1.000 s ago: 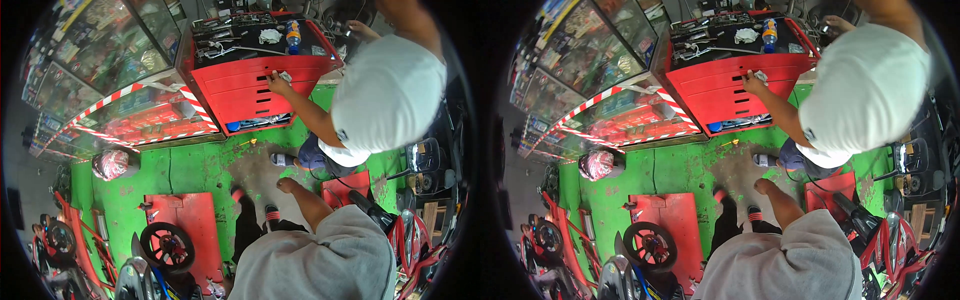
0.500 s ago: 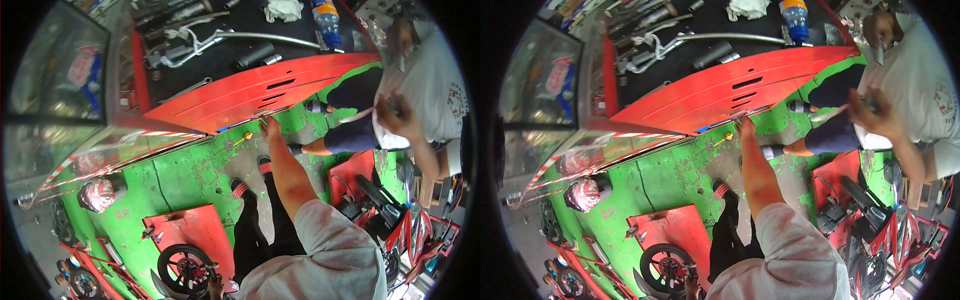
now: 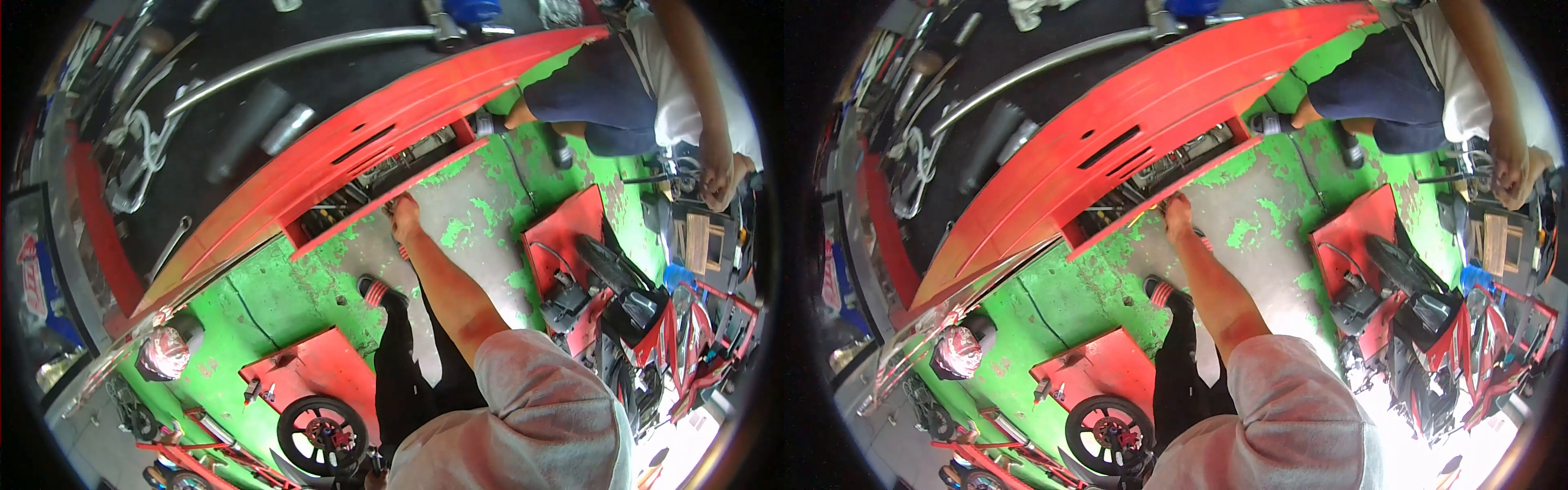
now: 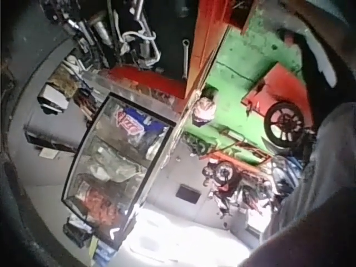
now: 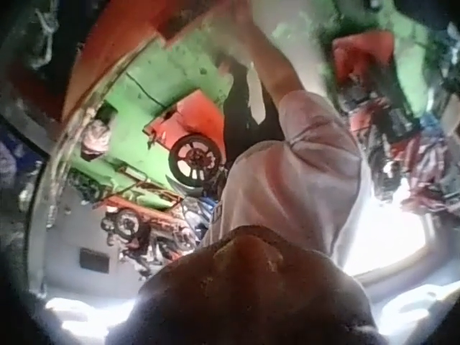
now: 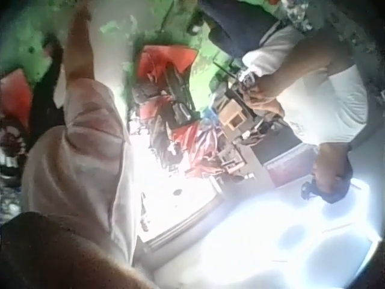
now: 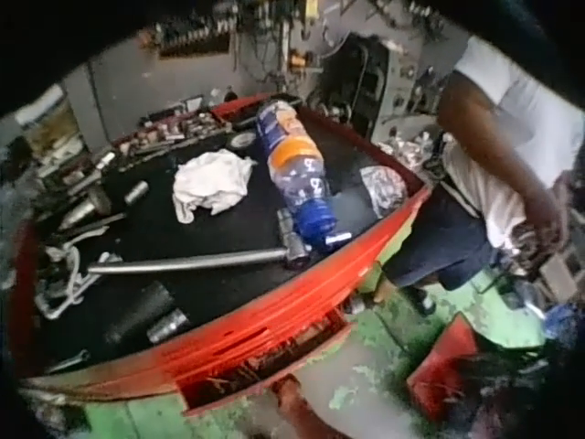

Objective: Repairing and maintaining motorcycle components in a service bay.

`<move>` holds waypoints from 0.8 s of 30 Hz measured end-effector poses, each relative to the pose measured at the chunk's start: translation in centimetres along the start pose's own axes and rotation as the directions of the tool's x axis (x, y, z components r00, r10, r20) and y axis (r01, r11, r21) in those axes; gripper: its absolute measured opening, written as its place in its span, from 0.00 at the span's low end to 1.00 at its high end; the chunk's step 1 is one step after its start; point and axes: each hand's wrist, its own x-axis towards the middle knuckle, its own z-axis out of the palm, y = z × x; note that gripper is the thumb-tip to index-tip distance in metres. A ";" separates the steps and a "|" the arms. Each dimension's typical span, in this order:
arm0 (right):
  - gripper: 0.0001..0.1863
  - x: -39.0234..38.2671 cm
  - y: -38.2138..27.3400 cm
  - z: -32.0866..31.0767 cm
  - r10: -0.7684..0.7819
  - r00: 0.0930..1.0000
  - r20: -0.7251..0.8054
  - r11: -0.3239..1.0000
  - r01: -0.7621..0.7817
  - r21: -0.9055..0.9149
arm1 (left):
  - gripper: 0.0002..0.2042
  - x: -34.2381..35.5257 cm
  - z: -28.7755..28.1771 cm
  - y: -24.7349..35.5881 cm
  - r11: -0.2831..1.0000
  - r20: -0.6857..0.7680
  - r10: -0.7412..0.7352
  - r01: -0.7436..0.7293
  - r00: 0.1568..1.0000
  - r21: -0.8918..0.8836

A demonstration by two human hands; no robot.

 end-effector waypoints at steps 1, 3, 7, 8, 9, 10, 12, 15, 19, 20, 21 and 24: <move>0.08 -1.2 0.4 -1.3 0.006 1.000 -0.014 1.000 -0.006 0.005 | 0.07 -0.6 0.0 0.2 1.000 0.003 -0.004 0.004 1.000 0.009; 0.09 -2.9 0.7 -4.7 0.017 1.000 0.023 0.998 -0.015 -0.063 | 0.07 -1.7 0.3 0.8 1.000 0.021 -0.012 0.011 1.000 0.029; 0.06 -4.8 0.3 -11.9 0.136 0.974 0.182 0.902 -0.045 -0.430 | 0.08 -3.7 1.4 2.0 0.998 0.056 -0.029 0.026 0.998 0.062; 0.06 -5.6 0.2 -12.9 0.142 0.975 0.174 0.902 -0.055 -0.428 | 0.09 -3.6 1.1 3.2 0.977 0.022 -0.143 0.137 0.990 0.164; 0.06 -6.3 0.1 -14.0 0.125 0.973 0.192 0.848 -0.005 -0.529 | 0.09 -3.5 1.0 4.3 0.981 0.021 -0.087 0.082 0.996 0.174; 0.05 -6.9 -0.5 -15.6 0.119 0.974 0.195 0.784 0.029 -0.620 | 0.10 -3.9 2.0 7.4 0.979 0.021 -0.045 0.040 0.999 0.200; 0.07 -7.7 -2.3 -18.9 -0.015 0.887 0.462 0.596 0.378 -0.708 | 0.11 -3.5 2.6 11.1 0.940 0.065 0.014 -0.035 0.998 0.339; 0.10 -11.9 -7.4 -16.5 0.375 0.733 0.567 0.240 0.514 -0.824 | 0.08 -3.4 0.5 10.7 0.988 0.042 -0.069 0.063 0.997 0.144; 0.09 -13.1 -12.8 -15.6 0.264 0.754 0.602 0.561 0.388 -0.731 | 0.07 -3.7 1.7 12.4 0.981 -0.004 -0.040 0.040 0.999 0.189; 0.09 -12.2 -13.8 -15.3 0.139 0.805 0.577 0.690 0.340 -0.639 | 0.07 -3.6 1.8 12.5 0.983 0.010 -0.046 0.044 0.999 0.180; 0.09 -11.1 -15.2 -14.4 0.019 0.841 0.540 0.542 0.445 -0.712 | 0.07 -3.5 1.7 12.3 0.985 0.020 -0.054 0.050 0.998 0.166; 0.11 -5.5 -17.3 -14.0 -0.279 0.825 0.492 0.045 0.523 -0.851 | 0.07 -3.0 1.3 11.2 0.992 0.138 -0.002 -0.015 0.990 0.129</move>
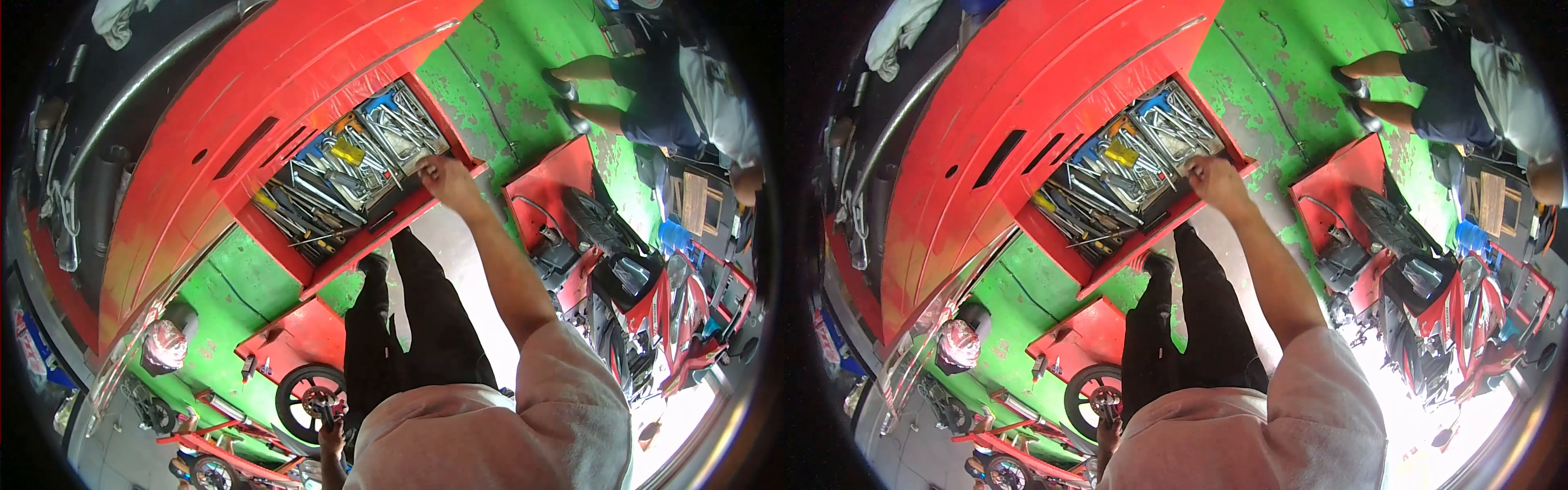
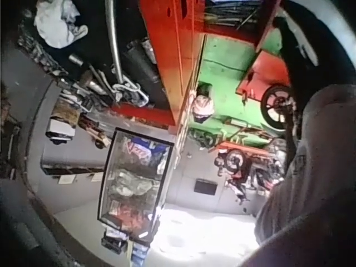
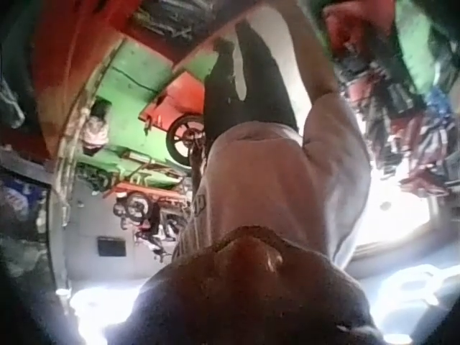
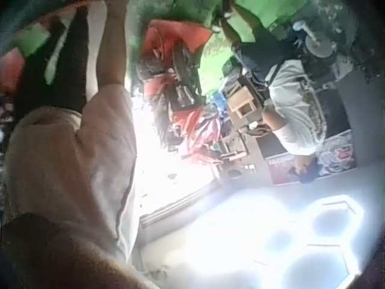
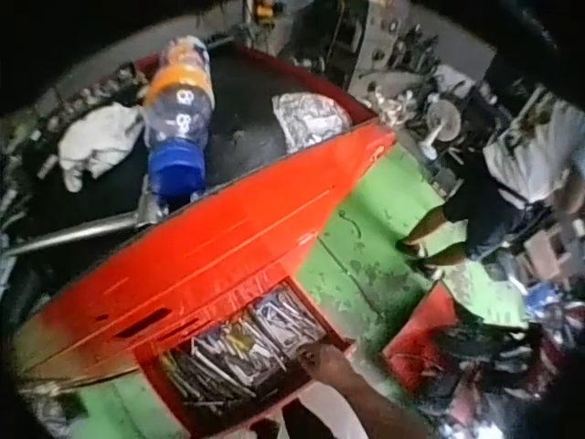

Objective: Repairing and maintaining motorcycle components in a service bay.

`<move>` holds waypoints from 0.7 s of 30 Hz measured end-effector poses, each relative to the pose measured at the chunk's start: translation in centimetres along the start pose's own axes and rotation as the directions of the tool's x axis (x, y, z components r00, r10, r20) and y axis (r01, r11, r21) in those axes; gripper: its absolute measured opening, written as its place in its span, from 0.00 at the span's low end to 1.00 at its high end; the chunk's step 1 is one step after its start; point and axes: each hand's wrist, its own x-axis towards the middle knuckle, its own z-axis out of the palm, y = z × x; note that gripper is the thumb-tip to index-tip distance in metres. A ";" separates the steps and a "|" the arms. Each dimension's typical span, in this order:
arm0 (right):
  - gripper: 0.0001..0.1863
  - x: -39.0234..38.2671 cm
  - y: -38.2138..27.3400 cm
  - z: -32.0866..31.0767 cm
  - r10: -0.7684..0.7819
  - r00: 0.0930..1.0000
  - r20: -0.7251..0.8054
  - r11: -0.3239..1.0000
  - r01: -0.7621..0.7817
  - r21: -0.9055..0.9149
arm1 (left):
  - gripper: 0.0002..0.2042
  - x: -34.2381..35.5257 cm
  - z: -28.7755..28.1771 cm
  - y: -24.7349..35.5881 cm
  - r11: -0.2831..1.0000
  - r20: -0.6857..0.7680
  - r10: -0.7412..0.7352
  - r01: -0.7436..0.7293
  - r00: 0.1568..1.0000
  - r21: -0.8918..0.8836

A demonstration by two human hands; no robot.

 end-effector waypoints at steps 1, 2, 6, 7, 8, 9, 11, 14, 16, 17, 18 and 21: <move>0.11 1.5 0.6 0.4 -0.007 1.000 0.011 1.000 0.007 0.006 | 0.07 0.2 -0.4 -1.1 1.000 -0.011 -0.003 0.003 1.000 -0.009; 0.11 2.9 1.0 0.9 -0.042 0.999 0.001 0.993 0.042 -0.110 | 0.07 0.4 -0.7 -2.5 0.993 -0.054 0.037 -0.031 0.998 0.110; 0.13 6.0 3.4 2.6 -0.098 0.992 0.085 0.959 0.117 -0.259 | 0.07 -1.3 2.0 -1.3 0.982 -0.161 -0.022 0.052 0.987 0.180; 0.17 6.9 2.5 3.3 0.059 0.976 0.209 0.969 -0.005 -0.249 | 0.07 -1.8 2.2 -1.0 0.983 -0.139 -0.068 0.090 0.988 0.159; 0.17 7.2 2.2 4.0 0.057 0.976 0.212 0.968 -0.002 -0.250 | 0.07 -2.2 2.4 -0.9 0.984 -0.139 -0.071 0.092 0.988 0.155; 0.22 7.3 2.0 4.7 -0.038 0.999 0.018 0.932 0.042 -0.360 | 0.07 -2.5 2.7 -0.7 0.982 -0.109 -0.087 0.104 0.990 0.155; 0.35 7.9 1.0 4.7 0.040 0.999 0.009 0.934 -0.034 -0.355 | 0.10 -3.0 3.6 -0.7 0.994 -0.044 -0.042 0.047 0.998 0.104; 0.36 7.7 1.2 7.2 0.018 0.998 -0.068 0.906 -0.045 -0.421 | 0.10 -3.4 4.8 -0.4 0.996 -0.048 -0.083 0.085 0.995 0.037; 0.35 7.5 0.7 8.0 0.060 0.998 -0.025 0.916 -0.065 -0.397 | 0.10 -3.8 5.4 0.6 0.992 -0.025 -0.085 0.087 0.996 0.087; 0.34 7.1 -0.8 8.9 0.089 0.992 0.095 0.877 -0.033 -0.480 | 0.10 -4.2 5.6 0.6 0.992 -0.040 -0.089 0.092 0.995 0.081; 0.34 6.6 -1.3 9.1 0.131 0.971 0.199 0.827 0.003 -0.562 | 0.10 -4.0 5.6 0.3 0.992 -0.042 -0.088 0.092 0.995 0.081; 0.35 5.5 1.5 9.8 0.058 0.990 0.125 0.868 0.012 -0.496 | 0.09 -3.3 6.4 2.2 0.986 -0.009 -0.112 0.112 0.994 0.124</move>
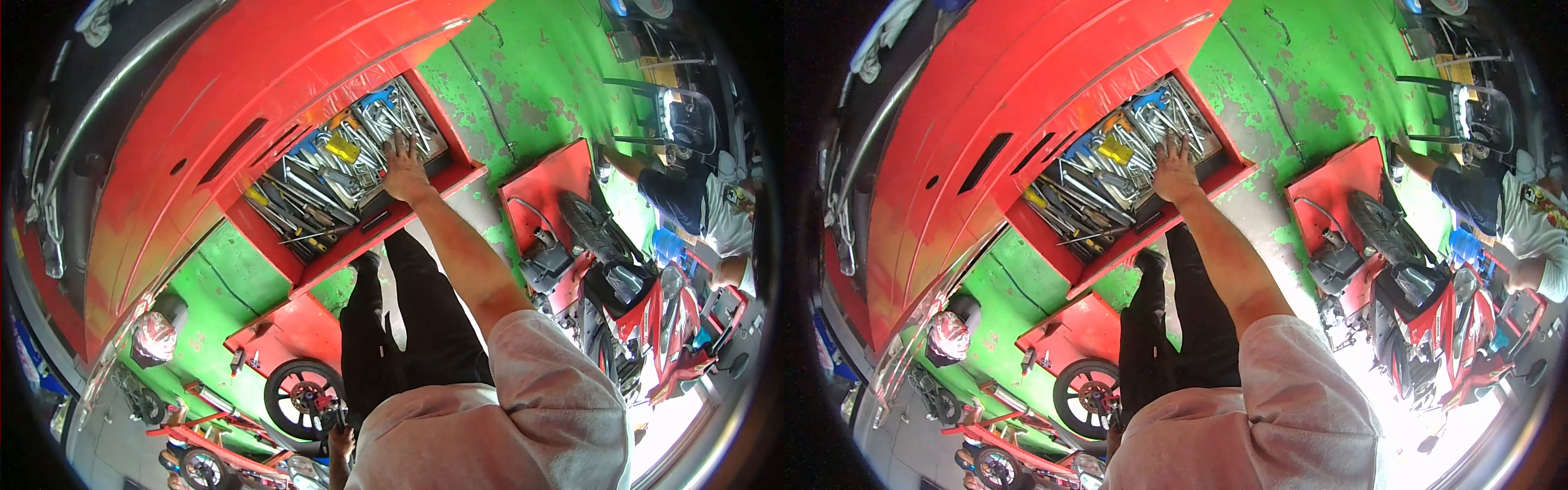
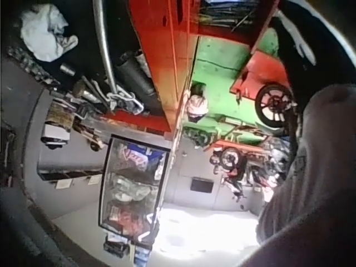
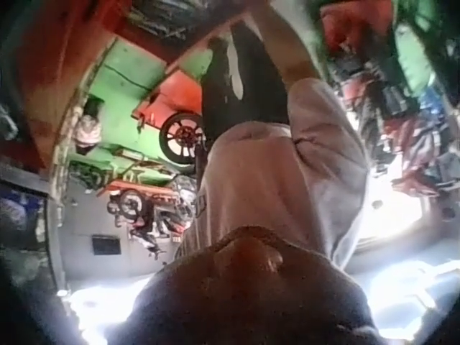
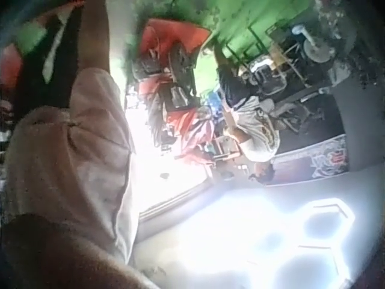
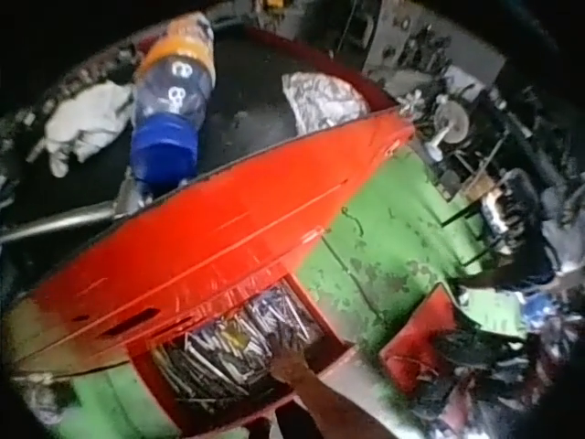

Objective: Repairing and maintaining motorcycle components in a service bay.

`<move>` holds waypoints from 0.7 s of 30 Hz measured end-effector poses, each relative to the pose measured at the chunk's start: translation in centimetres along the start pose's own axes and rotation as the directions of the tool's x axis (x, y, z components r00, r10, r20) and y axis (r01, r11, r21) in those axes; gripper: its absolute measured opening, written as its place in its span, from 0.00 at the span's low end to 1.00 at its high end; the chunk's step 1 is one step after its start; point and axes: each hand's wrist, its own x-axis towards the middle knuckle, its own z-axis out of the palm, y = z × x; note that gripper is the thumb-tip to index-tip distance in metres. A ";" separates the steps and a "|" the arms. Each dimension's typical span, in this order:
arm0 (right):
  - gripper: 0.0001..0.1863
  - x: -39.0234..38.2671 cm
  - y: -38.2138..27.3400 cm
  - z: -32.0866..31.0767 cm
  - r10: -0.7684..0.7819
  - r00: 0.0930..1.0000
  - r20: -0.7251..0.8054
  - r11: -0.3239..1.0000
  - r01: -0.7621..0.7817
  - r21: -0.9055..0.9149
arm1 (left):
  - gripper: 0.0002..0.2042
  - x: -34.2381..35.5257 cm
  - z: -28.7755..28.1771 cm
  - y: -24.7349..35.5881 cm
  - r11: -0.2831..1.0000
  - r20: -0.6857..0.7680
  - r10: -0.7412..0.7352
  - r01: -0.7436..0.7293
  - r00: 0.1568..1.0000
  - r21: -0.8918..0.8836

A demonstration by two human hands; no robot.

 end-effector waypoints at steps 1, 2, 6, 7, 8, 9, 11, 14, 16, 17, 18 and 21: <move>0.36 -0.2 1.0 0.4 -0.046 0.999 -0.022 0.999 0.046 -0.010 | 0.09 0.0 0.3 1.2 0.999 0.011 -0.018 0.017 1.000 0.051; 0.35 -0.5 -0.8 -0.4 -0.016 0.999 0.031 0.998 0.015 0.058 | 0.09 -0.4 -0.1 0.8 0.999 -0.014 -0.026 0.026 1.000 0.044; 0.37 1.0 -0.1 -4.0 0.072 0.994 -0.083 0.956 -0.044 0.291 | 0.08 -0.5 -0.7 0.5 0.997 -0.032 0.023 -0.025 0.999 -0.068; 0.37 1.5 0.3 -4.1 0.076 0.994 -0.083 0.955 -0.049 0.293 | 0.07 -0.6 -0.7 0.8 0.997 -0.051 0.009 -0.013 0.999 -0.072; 0.38 2.1 1.6 -3.9 0.125 0.981 -0.151 0.948 -0.073 0.310 | 0.05 -0.5 -0.8 1.4 1.000 -0.066 -0.016 0.016 0.998 0.002; 0.38 2.4 2.5 -3.4 0.171 0.961 -0.216 0.939 -0.093 0.330 | 0.05 -0.4 -0.9 1.8 1.000 -0.060 -0.015 0.016 0.998 0.011; 0.39 2.6 1.2 -2.4 0.046 0.997 -0.054 0.994 -0.040 0.100 | 0.04 -0.5 -1.0 2.1 0.997 -0.099 -0.042 0.048 0.994 0.066; 0.38 1.5 -0.1 -1.3 0.112 0.992 -0.065 0.954 -0.089 0.286 | 0.02 -0.5 -1.0 2.8 0.993 -0.077 -0.040 0.049 0.996 0.106; 0.38 1.1 0.2 -0.6 0.100 0.985 -0.138 0.949 -0.053 0.310 | 0.02 -0.3 -1.0 3.1 0.992 -0.062 -0.029 0.036 0.998 0.117; 0.38 1.2 0.9 -0.5 0.106 0.985 -0.139 0.949 -0.059 0.310 | 0.02 0.1 -1.1 2.8 0.998 -0.018 -0.026 0.027 1.000 0.049; 0.36 1.5 1.8 -0.5 0.055 0.982 -0.179 0.961 -0.003 0.278 | 0.03 0.4 -1.2 2.5 1.000 0.026 -0.020 0.021 0.999 -0.021; 0.30 1.7 2.3 -2.6 0.170 0.971 -0.168 0.920 -0.095 0.380 | 0.03 -0.1 -1.3 2.5 0.997 0.037 -0.030 0.033 0.999 -0.063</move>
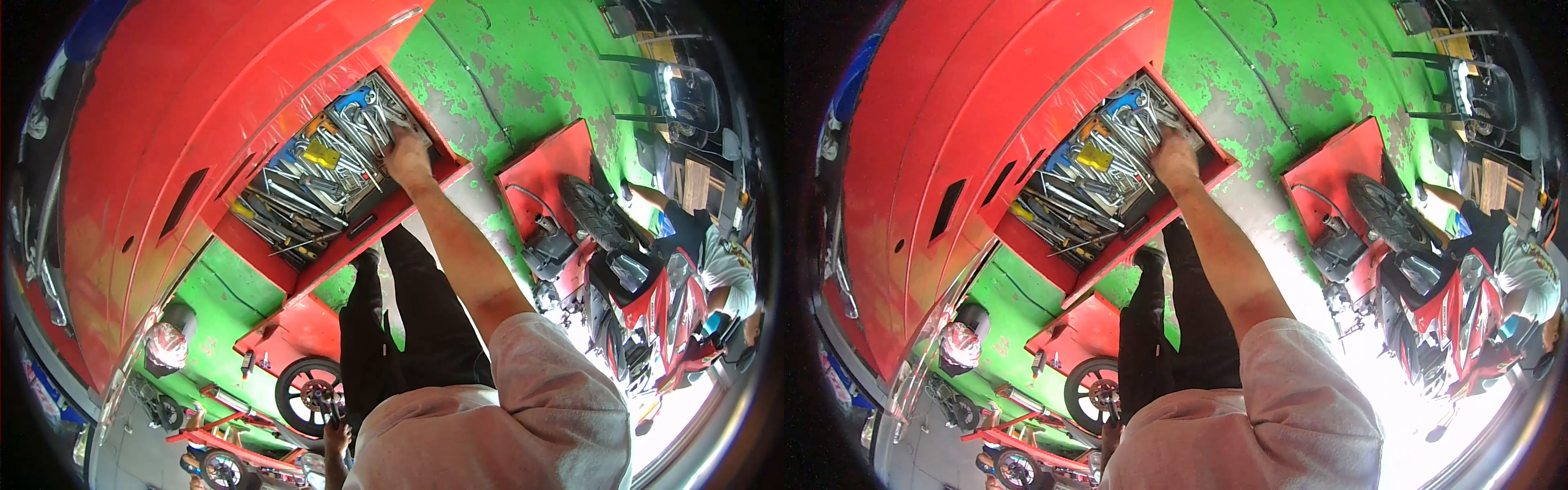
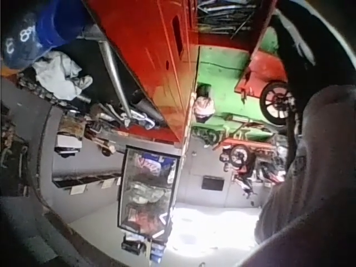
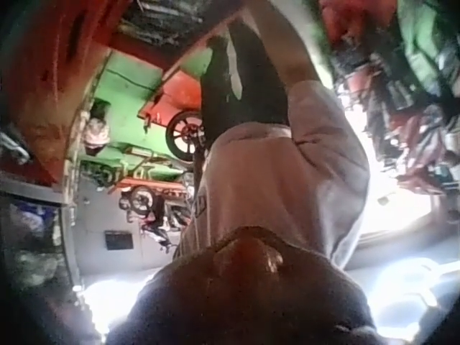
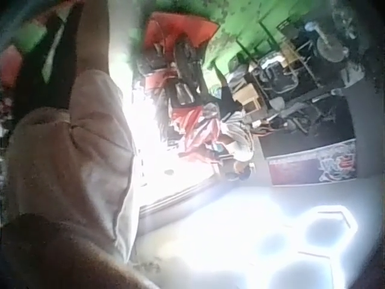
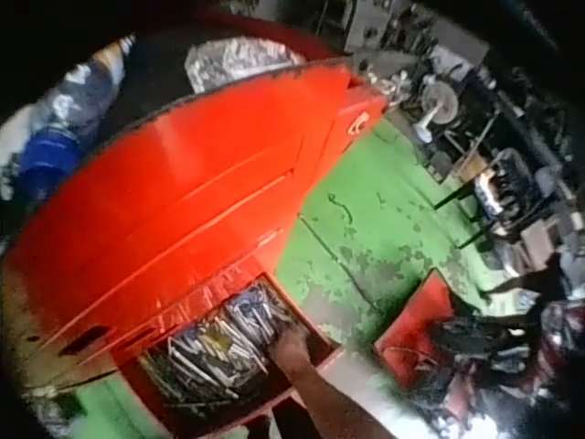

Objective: Repairing and maintaining motorcycle components in a service bay.

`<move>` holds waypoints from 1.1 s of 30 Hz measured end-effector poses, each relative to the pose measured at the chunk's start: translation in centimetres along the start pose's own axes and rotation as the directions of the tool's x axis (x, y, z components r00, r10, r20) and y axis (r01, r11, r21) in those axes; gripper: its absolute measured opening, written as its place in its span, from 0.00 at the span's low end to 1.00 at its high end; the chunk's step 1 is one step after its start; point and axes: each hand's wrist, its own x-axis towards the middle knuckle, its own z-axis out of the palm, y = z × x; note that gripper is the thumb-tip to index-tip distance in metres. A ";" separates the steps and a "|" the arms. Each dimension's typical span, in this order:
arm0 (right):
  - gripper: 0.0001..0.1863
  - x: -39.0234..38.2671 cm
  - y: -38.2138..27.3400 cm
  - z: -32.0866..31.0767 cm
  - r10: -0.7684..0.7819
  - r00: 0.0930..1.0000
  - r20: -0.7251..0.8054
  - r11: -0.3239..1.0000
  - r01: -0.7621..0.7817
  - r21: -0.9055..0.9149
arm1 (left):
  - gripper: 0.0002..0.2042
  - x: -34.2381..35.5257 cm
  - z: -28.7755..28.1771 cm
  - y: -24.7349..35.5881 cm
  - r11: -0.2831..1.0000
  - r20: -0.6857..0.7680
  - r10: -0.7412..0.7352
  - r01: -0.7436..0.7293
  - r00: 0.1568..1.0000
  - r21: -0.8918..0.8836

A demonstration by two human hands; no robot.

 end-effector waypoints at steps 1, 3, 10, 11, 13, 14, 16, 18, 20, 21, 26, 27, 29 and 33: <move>0.25 0.2 -0.7 -1.0 0.179 0.984 -0.013 0.979 -0.177 0.099 | 0.03 -0.2 0.2 0.2 1.000 -0.006 -0.001 0.001 1.000 -0.005; 0.21 0.4 -0.8 -1.4 0.287 0.956 -0.062 0.949 -0.275 0.153 | 0.03 -0.1 0.6 0.8 0.995 -0.077 0.001 0.007 0.997 0.100; 0.16 1.4 1.7 0.5 0.430 0.859 -0.278 0.901 -0.387 0.197 | 0.04 0.5 0.5 -0.4 0.999 -0.067 -0.048 0.047 0.997 -0.004; 0.16 1.4 1.7 0.7 0.434 0.859 -0.271 0.899 -0.394 0.191 | 0.04 0.2 0.8 -0.3 0.999 -0.066 -0.051 0.051 0.996 -0.008; 0.16 1.4 1.7 0.8 0.466 0.851 -0.242 0.882 -0.425 0.203 | 0.04 -0.5 1.7 0.8 0.999 -0.079 -0.042 0.042 0.996 0.005; 0.17 1.4 1.6 0.8 0.500 0.840 -0.212 0.862 -0.457 0.221 | 0.04 -0.7 1.8 1.0 0.999 -0.078 -0.043 0.043 0.996 0.002; 0.19 1.5 1.5 0.6 0.500 0.842 -0.201 0.860 -0.455 0.232 | 0.03 -0.8 1.9 1.2 0.998 -0.052 -0.024 0.027 0.998 0.051; 0.21 1.5 1.6 0.5 0.502 0.843 -0.194 0.857 -0.454 0.245 | 0.02 -0.6 1.5 0.3 0.994 -0.058 -0.006 0.012 0.998 0.110; 0.27 1.4 1.4 0.5 0.390 0.899 -0.198 0.917 -0.359 0.174 | 0.02 0.1 1.6 -0.8 0.993 -0.048 0.107 -0.104 0.993 0.061; 0.31 1.1 1.0 0.5 0.409 0.897 -0.169 0.911 -0.389 0.137 | 0.02 0.3 1.7 -1.1 0.993 -0.049 0.106 -0.103 0.993 0.061; 0.30 1.0 0.7 0.2 0.454 0.874 -0.172 0.890 -0.436 0.132 | 0.06 0.1 0.9 0.7 0.997 -0.077 -0.015 0.021 0.997 0.073; 0.30 0.9 0.6 0.3 0.455 0.872 -0.180 0.891 -0.441 0.114 | 0.06 0.0 0.8 1.0 0.997 -0.078 -0.016 0.022 0.997 0.076; 0.28 0.9 0.8 0.5 0.435 0.883 -0.175 0.899 -0.417 0.130 | 0.07 0.1 0.8 1.7 0.998 -0.084 -0.057 0.058 0.995 0.007; 0.17 0.9 1.0 1.4 0.274 0.947 -0.165 0.961 -0.261 0.095 | 0.07 0.4 0.3 2.5 0.998 -0.068 -0.034 0.037 0.997 0.045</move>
